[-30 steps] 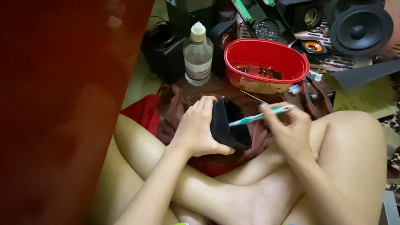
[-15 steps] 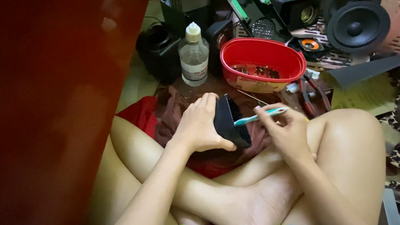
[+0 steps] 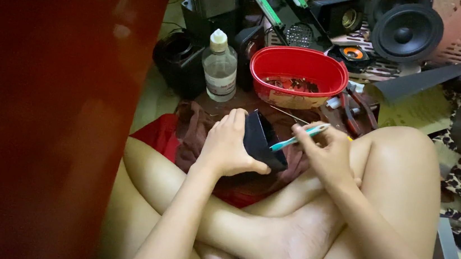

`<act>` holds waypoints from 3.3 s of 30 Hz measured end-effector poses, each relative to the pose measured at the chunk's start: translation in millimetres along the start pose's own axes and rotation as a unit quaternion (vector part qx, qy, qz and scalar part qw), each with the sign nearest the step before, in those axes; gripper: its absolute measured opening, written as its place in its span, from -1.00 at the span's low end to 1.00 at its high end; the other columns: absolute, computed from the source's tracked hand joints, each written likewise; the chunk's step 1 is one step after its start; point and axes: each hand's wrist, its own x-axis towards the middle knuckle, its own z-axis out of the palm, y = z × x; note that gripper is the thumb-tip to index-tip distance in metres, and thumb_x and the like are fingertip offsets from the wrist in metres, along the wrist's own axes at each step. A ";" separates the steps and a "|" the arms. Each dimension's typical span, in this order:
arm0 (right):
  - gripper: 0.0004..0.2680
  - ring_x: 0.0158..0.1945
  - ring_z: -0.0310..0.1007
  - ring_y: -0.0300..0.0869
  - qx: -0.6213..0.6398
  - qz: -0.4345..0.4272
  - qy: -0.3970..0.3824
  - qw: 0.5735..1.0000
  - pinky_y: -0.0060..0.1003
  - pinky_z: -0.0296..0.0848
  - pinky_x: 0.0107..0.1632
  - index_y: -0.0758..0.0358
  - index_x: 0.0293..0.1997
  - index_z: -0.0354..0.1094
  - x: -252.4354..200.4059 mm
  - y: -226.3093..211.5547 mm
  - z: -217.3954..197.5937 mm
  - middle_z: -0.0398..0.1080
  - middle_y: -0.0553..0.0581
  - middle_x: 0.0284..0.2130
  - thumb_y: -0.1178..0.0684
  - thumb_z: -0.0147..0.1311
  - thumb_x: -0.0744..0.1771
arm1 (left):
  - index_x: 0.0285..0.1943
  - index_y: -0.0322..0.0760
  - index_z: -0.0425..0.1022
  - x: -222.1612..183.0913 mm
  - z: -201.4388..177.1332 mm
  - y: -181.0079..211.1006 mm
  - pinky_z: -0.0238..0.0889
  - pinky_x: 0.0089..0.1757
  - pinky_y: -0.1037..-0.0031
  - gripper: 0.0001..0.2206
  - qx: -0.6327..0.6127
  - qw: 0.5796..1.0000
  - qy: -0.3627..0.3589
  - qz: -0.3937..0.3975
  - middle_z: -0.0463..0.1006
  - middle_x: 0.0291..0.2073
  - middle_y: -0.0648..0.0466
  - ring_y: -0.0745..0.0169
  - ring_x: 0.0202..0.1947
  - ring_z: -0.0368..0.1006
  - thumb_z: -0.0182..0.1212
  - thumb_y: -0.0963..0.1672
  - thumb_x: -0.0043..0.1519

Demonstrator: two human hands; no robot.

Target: Cleaning a small plastic speaker housing by applying liquid and scrubbing with a toothbrush.

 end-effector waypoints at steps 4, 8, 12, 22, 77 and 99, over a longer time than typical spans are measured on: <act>-0.94 -0.50 0.32 -0.36 -0.003 0.016 0.050 0.999 -0.43 0.36 -0.43 0.18 -0.42 0.39 2.9 2.7 -4.7 0.39 0.07 -0.60 0.10 0.11 0.27 | -0.03 -0.30 0.15 -2.1 -4.2 1.6 0.17 -0.06 0.27 -0.14 -0.011 1.000 0.001 -0.013 0.33 -0.21 -0.04 0.00 -0.04 0.31 0.36 0.11 -0.53; -0.96 -0.51 0.25 -0.39 -0.008 -0.002 0.026 1.000 -0.43 0.33 -0.42 0.17 -0.44 0.39 -3.1 -9.9 -0.1 0.34 0.03 -0.67 0.12 0.14 0.24 | -0.03 -0.29 0.14 -3.3 -1.4 -0.3 0.17 -0.06 0.28 -0.14 -0.015 1.000 0.003 -0.017 0.33 -0.20 -0.03 0.01 -0.03 0.30 0.36 0.11 -0.52; -0.91 -0.53 0.20 -0.42 -0.003 -0.013 0.093 0.996 -0.47 0.28 -0.43 0.16 -0.44 0.36 -3.7 -11.9 -6.3 0.30 0.01 -0.67 0.11 0.06 0.30 | -0.02 -0.29 0.14 -2.5 -4.3 4.2 0.16 -0.05 0.29 -0.14 -0.002 1.000 -0.005 -0.018 0.32 -0.19 -0.03 0.02 -0.02 0.29 0.36 0.11 -0.52; -0.90 -0.58 0.13 -0.44 -0.016 -0.027 0.076 0.997 -0.53 0.18 -0.48 0.19 -0.51 0.35 -6.9 -15.0 -4.6 0.24 -0.05 -0.74 0.16 0.10 0.26 | -0.01 -0.31 0.13 1.7 0.9 4.2 0.14 -0.03 0.29 -0.11 0.013 1.000 -0.014 -0.022 0.32 -0.17 -0.04 0.01 -0.01 0.28 0.36 0.14 -0.51; -0.79 -0.58 0.41 0.07 -0.473 0.455 0.070 0.751 -0.18 0.41 -0.47 0.65 -0.39 0.47 132.4 240.4 -409.1 0.47 0.44 -0.53 0.22 0.26 0.09 | -0.06 -0.40 0.14 62.4 11.4 79.9 0.27 -0.24 0.39 -0.27 -0.217 0.925 0.285 0.127 0.43 -0.29 -0.07 0.06 -0.35 0.42 0.42 -0.10 -0.42; -0.86 -0.43 0.33 -0.18 -0.279 -0.104 0.149 0.943 -0.36 0.32 -0.38 0.41 -0.10 0.39 97.7 26.4 -218.0 0.41 0.21 -0.36 0.16 0.13 0.31 | 0.01 -0.45 0.14 -0.3 -8.4 40.2 0.28 -0.22 0.34 -0.19 -0.136 0.935 0.304 0.118 0.41 -0.23 -0.13 -0.04 -0.30 0.41 0.43 -0.04 -0.44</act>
